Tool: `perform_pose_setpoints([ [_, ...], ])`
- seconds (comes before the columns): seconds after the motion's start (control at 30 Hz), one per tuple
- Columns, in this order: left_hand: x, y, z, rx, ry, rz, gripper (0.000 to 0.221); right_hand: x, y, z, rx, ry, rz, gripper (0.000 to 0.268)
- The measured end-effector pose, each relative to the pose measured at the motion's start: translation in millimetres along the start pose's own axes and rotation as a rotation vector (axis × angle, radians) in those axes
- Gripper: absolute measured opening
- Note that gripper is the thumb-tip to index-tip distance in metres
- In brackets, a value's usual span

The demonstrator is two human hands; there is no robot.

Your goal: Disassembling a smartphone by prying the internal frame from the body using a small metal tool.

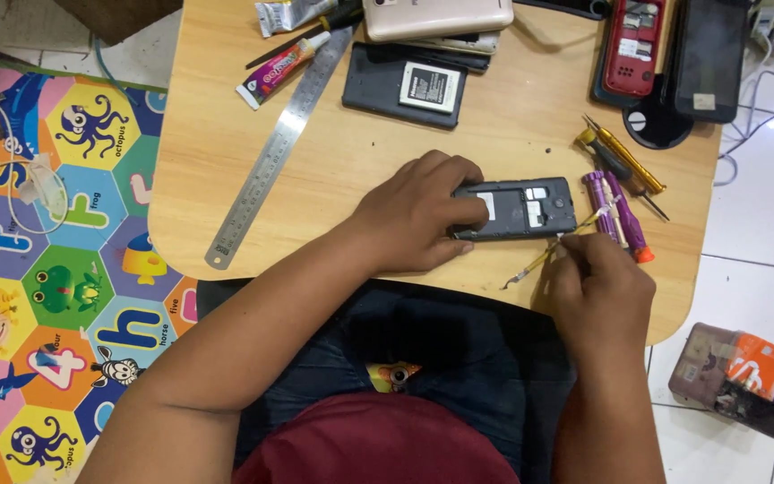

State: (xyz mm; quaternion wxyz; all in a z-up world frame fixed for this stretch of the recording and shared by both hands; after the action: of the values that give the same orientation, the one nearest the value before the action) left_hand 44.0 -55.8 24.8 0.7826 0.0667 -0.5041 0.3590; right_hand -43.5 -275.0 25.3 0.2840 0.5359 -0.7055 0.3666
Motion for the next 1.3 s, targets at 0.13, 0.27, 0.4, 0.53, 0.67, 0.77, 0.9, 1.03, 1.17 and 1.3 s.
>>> perform_pose_setpoints([
  [0.13,3.4,-2.1,-2.1,-0.003,-0.002,-0.018,0.035,12.1,-11.2,6.8,-0.052,0.0,-0.063,0.014],
  [0.27,7.7,-6.2,-2.7,0.038,0.037,-0.056,0.024,13.1,-28.5,0.2,-0.18,-0.147,-0.24,0.018],
  [0.4,9.2,-10.3,-4.7,0.049,0.035,-0.074,0.022,12.8,-42.0,-8.9,-0.204,-0.149,-0.351,0.025],
  [0.53,7.0,-12.1,-6.4,0.059,-0.007,-0.115,0.022,10.2,-41.3,-11.6,-0.16,-0.069,-0.383,0.029],
  [0.67,2.8,-18.4,0.1,0.129,-0.233,-0.121,0.04,6.4,-31.9,-29.5,-0.015,-0.125,-0.268,0.028],
  [0.77,-3.0,-25.9,26.3,0.102,-0.353,-0.029,0.059,-4.2,-18.3,-40.5,0.048,-0.18,-0.192,0.03],
  [0.9,-18.7,-27.4,39.6,0.048,-0.29,0.033,0.044,-12.4,-1.6,-56.2,0.114,-0.04,-0.125,0.031],
  [1.03,-19.1,-14.8,30.3,0.045,-0.114,0.044,0.027,-9.8,-1.3,-55.7,0.101,-0.064,-0.149,0.029],
  [1.17,-14.2,-5.2,35.5,-0.005,-0.232,0.077,0.04,-10.0,-5.4,-54.0,0.066,-0.165,-0.177,0.03],
  [1.3,-4.5,-9.1,32.0,0.145,-0.415,0.092,0.074,-5.1,-2.8,-65.2,0.056,-0.15,-0.161,0.03],
])
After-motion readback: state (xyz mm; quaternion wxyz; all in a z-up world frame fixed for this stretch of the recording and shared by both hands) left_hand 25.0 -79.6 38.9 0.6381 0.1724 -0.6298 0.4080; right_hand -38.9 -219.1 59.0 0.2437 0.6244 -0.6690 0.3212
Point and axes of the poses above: each hand's wrist, its own y-axis away from the middle knuckle, its own x-axis out of the back of the hand, z = x × y, the point moved 7 cm from there along -y, towards the middle knuckle, and after that the axes turned 9 degrees about -y, right-handed, at the moved point
